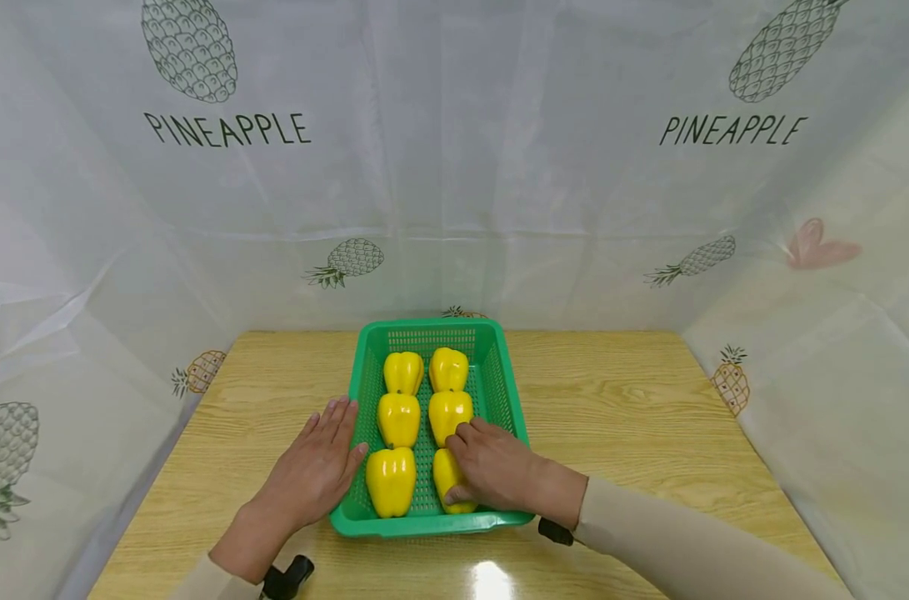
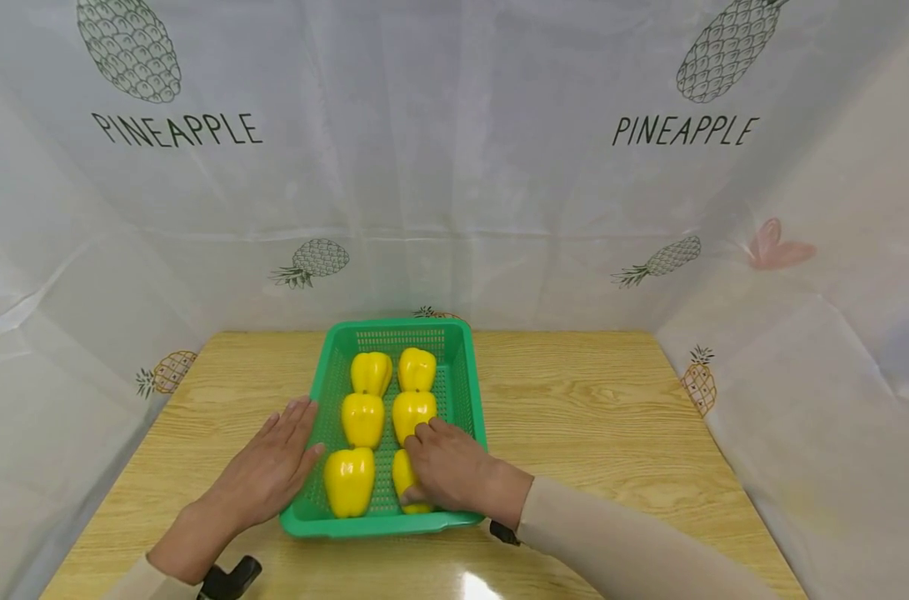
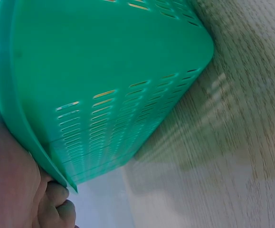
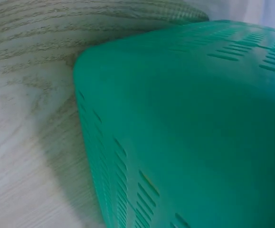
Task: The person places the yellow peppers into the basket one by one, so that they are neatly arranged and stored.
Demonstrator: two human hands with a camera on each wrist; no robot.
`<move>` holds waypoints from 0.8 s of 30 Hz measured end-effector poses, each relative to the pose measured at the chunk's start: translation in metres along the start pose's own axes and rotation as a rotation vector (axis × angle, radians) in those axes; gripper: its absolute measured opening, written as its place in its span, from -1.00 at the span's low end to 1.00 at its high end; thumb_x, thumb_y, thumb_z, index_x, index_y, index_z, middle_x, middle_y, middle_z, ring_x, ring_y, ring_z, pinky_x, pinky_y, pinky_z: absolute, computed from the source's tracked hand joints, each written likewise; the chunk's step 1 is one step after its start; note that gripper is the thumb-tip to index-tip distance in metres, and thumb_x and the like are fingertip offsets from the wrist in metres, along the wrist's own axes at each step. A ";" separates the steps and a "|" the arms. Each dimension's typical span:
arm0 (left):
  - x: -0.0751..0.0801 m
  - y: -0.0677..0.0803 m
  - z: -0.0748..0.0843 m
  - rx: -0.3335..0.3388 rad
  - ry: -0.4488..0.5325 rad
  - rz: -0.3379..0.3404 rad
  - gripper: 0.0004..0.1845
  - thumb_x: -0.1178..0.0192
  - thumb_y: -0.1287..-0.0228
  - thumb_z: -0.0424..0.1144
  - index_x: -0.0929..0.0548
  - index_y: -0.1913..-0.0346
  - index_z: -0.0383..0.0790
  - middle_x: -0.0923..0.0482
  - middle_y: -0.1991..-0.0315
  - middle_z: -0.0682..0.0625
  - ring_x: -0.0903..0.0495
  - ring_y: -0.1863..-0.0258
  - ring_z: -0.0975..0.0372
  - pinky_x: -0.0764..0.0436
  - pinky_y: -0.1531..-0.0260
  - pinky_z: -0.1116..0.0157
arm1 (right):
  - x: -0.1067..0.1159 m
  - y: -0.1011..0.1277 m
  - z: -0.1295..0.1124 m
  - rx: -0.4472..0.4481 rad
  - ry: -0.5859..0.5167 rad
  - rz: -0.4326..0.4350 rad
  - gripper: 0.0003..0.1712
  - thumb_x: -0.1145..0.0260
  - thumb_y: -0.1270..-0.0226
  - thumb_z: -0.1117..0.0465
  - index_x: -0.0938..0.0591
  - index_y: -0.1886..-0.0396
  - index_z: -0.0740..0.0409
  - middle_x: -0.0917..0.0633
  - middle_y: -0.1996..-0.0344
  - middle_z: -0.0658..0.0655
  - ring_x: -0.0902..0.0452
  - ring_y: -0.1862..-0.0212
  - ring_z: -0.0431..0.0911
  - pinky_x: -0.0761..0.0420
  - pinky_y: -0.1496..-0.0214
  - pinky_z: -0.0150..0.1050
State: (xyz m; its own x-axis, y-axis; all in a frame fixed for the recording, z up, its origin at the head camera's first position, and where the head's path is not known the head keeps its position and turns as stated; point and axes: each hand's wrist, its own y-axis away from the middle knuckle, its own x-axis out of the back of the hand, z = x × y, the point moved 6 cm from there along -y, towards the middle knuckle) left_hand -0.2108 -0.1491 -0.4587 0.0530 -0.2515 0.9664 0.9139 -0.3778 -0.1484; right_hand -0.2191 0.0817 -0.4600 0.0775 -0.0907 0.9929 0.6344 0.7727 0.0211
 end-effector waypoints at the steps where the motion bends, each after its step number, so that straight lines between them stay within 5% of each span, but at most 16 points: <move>1: 0.000 0.000 0.000 0.000 0.000 0.000 -0.31 -0.05 -0.69 -0.08 -0.23 -0.58 -0.53 -0.20 -0.59 -0.43 -0.22 -0.60 -0.23 -0.29 -0.54 -0.24 | -0.001 -0.001 0.000 0.004 0.003 0.008 -0.21 -0.31 -0.35 -0.48 -0.66 -0.05 0.16 -0.63 0.21 0.02 -0.42 0.21 -0.14 -0.53 0.05 -0.30; 8: 0.000 -0.001 0.002 0.003 -0.002 0.000 -0.31 -0.05 -0.69 -0.08 -0.22 -0.59 -0.53 -0.20 -0.59 -0.43 -0.23 -0.60 -0.22 -0.28 -0.54 -0.24 | -0.005 -0.001 0.002 -0.019 -0.023 0.026 -0.25 -0.30 -0.37 -0.48 -0.64 0.09 0.16 -0.59 0.30 0.01 -0.39 0.25 -0.15 -0.54 0.04 -0.30; 16: 0.002 0.000 0.002 0.006 0.000 -0.006 -0.31 -0.05 -0.68 -0.09 -0.23 -0.58 -0.54 -0.21 -0.58 -0.44 -0.22 -0.60 -0.23 -0.28 -0.54 -0.24 | -0.002 0.003 0.005 -0.024 -0.040 0.050 -0.18 -0.27 -0.35 -0.51 -0.64 0.03 0.19 -0.62 0.24 0.03 -0.42 0.21 -0.13 -0.59 0.02 -0.29; 24: 0.001 0.000 0.000 0.021 -0.004 -0.010 -0.30 -0.05 -0.68 -0.05 -0.23 -0.59 -0.51 -0.20 -0.60 -0.41 -0.21 -0.61 -0.23 -0.26 -0.54 -0.27 | 0.007 0.014 0.017 -0.060 -0.036 0.210 -0.15 -0.31 -0.39 -0.43 -0.62 -0.20 0.26 -0.68 0.02 0.12 -0.55 0.04 -0.05 -0.65 -0.13 -0.17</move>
State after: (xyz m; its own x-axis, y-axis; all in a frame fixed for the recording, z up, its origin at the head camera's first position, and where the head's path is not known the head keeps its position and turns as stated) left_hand -0.2111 -0.1492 -0.4580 0.0455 -0.2439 0.9687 0.9225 -0.3619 -0.1345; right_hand -0.2225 0.1028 -0.4510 0.1859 0.0921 0.9782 0.6517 0.7336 -0.1929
